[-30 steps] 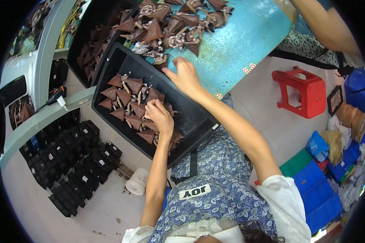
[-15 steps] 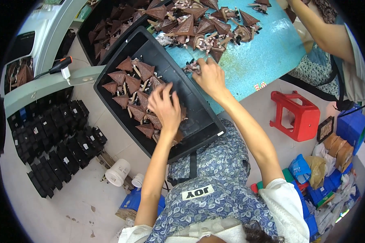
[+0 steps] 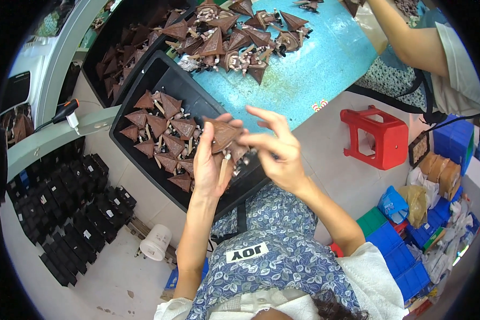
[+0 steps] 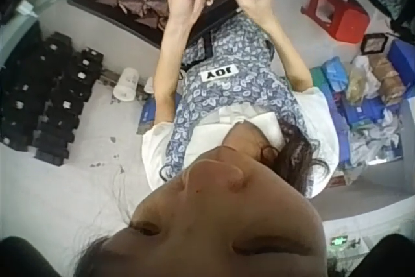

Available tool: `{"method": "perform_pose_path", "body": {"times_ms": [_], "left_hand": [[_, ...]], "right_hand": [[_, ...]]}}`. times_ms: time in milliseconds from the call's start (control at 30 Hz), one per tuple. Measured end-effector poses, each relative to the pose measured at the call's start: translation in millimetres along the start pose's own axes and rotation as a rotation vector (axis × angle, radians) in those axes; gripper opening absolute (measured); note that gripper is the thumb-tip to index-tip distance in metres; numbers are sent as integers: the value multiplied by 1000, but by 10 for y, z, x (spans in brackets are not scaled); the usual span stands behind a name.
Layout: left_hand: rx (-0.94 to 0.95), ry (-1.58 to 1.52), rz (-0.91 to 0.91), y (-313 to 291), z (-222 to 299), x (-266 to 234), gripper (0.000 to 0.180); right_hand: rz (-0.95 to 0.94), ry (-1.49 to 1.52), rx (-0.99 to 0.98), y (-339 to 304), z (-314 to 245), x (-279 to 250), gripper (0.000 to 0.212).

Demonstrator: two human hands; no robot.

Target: The person assembles plastic toy figures by hand, applying glue from a glue bottle to individual plastic components and joining them together.

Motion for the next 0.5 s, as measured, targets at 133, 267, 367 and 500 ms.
{"method": "perform_pose_path", "body": {"times_ms": [133, 267, 367, 500], "left_hand": [[239, 150, 66, 12, -21, 36, 44], [-3, -2, -31, -16, 1, 90, 46], [-284, -87, 19, 10, 1, 1, 48], [-206, -576, -105, 87, -133, -118, 41]], "right_hand": [[201, 604, 572, -258, -145, 57, 28], [100, 607, 713, -182, -273, 55, 24], [19, 32, 397, -151, -378, 42, 26], [28, 32, 368, -119, -460, 17, 25]]}}
Point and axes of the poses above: each hand's wrist, its own y-axis towards the middle knuckle, its own x-axis out of the palm, z = x × y, the point moved 2 cm from there along y, towards the middle knuckle, and after that the axes turned 3 degrees about -x, right-handed, at the moved point
